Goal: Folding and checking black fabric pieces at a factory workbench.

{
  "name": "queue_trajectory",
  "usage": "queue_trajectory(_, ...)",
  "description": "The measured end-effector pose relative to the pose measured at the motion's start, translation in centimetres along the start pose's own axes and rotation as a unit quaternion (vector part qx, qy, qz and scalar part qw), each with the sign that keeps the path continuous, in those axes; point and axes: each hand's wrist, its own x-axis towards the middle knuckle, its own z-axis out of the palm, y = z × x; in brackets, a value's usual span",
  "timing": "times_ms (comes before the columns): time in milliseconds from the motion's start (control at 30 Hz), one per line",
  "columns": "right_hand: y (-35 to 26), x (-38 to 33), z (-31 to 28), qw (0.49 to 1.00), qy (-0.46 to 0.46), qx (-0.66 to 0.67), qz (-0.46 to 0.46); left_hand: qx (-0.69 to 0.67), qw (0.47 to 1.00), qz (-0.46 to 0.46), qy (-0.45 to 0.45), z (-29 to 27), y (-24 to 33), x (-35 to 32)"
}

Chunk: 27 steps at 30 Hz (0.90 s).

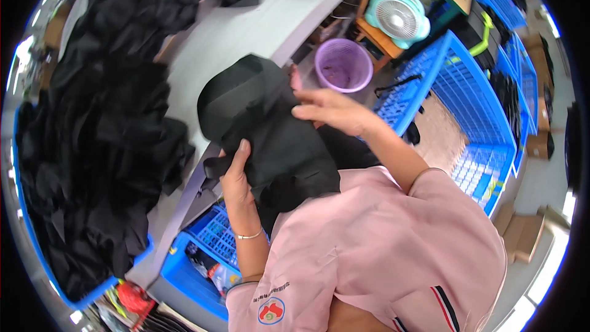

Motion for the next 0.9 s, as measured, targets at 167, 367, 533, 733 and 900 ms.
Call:
queue_trajectory(167, 2.4, -1.4, 2.1, 0.943, 0.181, -0.169, -0.224, 0.106, 0.993, 0.042, -0.008, 2.1, -1.8, 0.7)
queue_trajectory(367, 3.0, -3.0, -0.3, 0.914, 0.314, -0.095, -0.237, 0.106, 0.991, 0.050, -0.058, 6.4, -2.2, -1.3)
queue_trajectory(533, 2.4, -7.3, -1.3, 0.921, 0.294, -0.053, -0.251, 0.142, 0.988, -0.022, -0.057, 7.4, -5.0, 0.5)
queue_trajectory(733, 8.3, -9.8, -8.6, 0.852, 0.480, -0.078, -0.194, 0.247, 0.924, 0.003, -0.294, 12.0, -6.7, -1.4)
queue_trajectory(900, 14.3, -17.8, -19.5, 0.751, 0.653, -0.077, -0.064, 0.216, 0.925, -0.050, -0.307, 9.9, -6.4, 0.1)
